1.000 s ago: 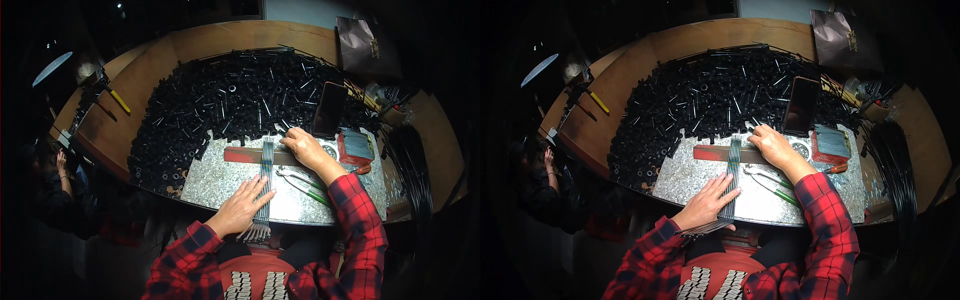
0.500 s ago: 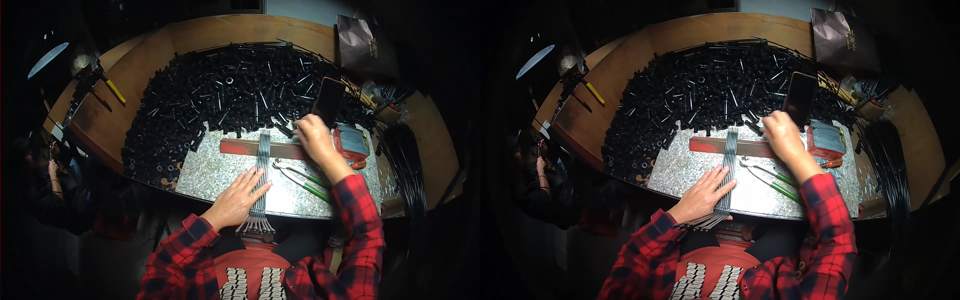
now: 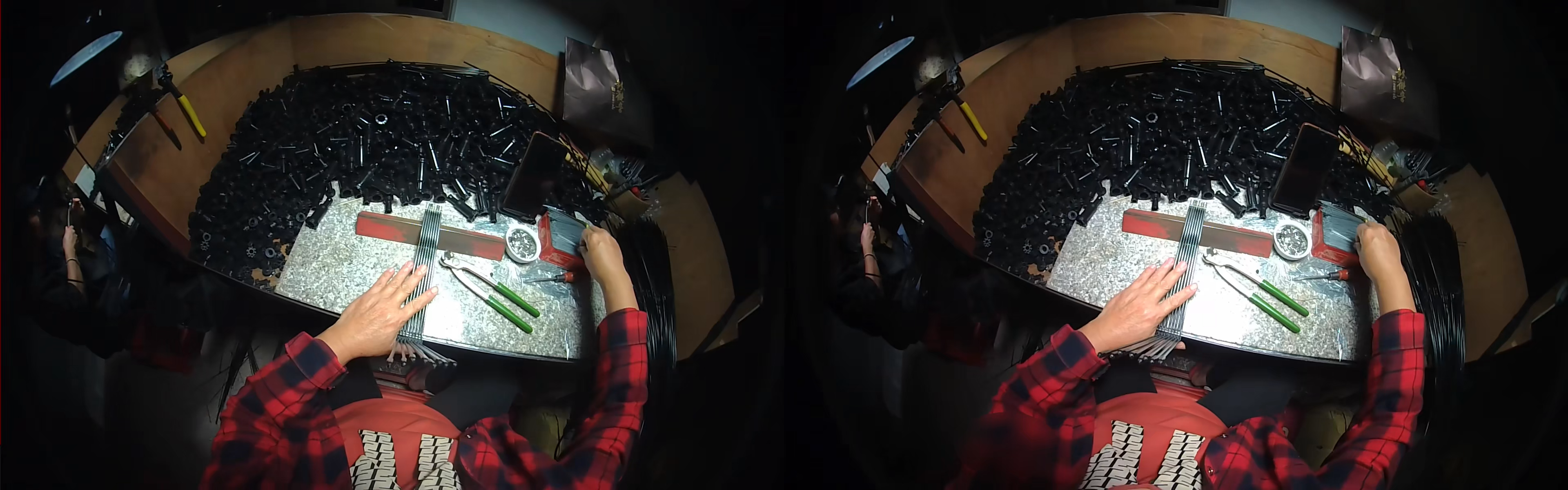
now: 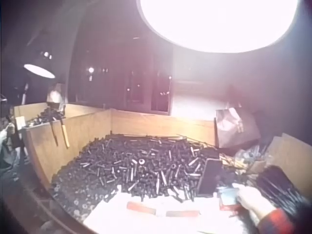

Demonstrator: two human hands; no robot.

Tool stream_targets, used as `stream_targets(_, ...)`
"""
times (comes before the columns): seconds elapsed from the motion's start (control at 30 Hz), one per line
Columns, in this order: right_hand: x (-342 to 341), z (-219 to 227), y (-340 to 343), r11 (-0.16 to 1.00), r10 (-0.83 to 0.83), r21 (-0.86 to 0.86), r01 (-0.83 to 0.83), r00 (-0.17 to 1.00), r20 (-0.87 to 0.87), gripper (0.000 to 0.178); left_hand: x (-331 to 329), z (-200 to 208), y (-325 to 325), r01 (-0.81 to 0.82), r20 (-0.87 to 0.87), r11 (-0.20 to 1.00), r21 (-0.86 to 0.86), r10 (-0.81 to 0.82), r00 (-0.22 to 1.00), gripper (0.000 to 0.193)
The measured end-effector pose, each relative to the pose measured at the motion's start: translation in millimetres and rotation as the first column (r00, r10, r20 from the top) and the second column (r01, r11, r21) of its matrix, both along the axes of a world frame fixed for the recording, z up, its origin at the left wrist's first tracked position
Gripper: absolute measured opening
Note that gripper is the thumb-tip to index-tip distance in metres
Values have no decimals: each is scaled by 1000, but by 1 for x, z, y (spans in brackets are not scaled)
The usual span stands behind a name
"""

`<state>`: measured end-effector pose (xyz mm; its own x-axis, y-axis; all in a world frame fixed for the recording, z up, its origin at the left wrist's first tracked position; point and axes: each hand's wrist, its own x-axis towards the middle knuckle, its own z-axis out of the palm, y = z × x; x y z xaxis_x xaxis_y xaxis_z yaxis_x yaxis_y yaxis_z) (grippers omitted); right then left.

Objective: Assembling electrical wire harnesses by measuring, aligning, and crimping wires at a workbench.

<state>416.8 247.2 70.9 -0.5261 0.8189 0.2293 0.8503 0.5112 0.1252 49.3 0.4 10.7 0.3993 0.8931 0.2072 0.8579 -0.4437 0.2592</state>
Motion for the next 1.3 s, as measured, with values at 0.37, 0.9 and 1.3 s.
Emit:
stream_targets(0.37,-65,27,-37,969,219,142,-203,969,-114,22,2,3,1,-2,-18,1000,-18,2,1000,106)
stream_targets(0.9,-184,-42,-34,904,428,99,-416,882,-198,28,-2,-9,5,28,-89,993,113,-18,996,89)
stream_targets(1.3,-187,-43,-33,895,445,111,-432,871,-208,26,2,-1,2,3,36,998,58,-5,999,56)
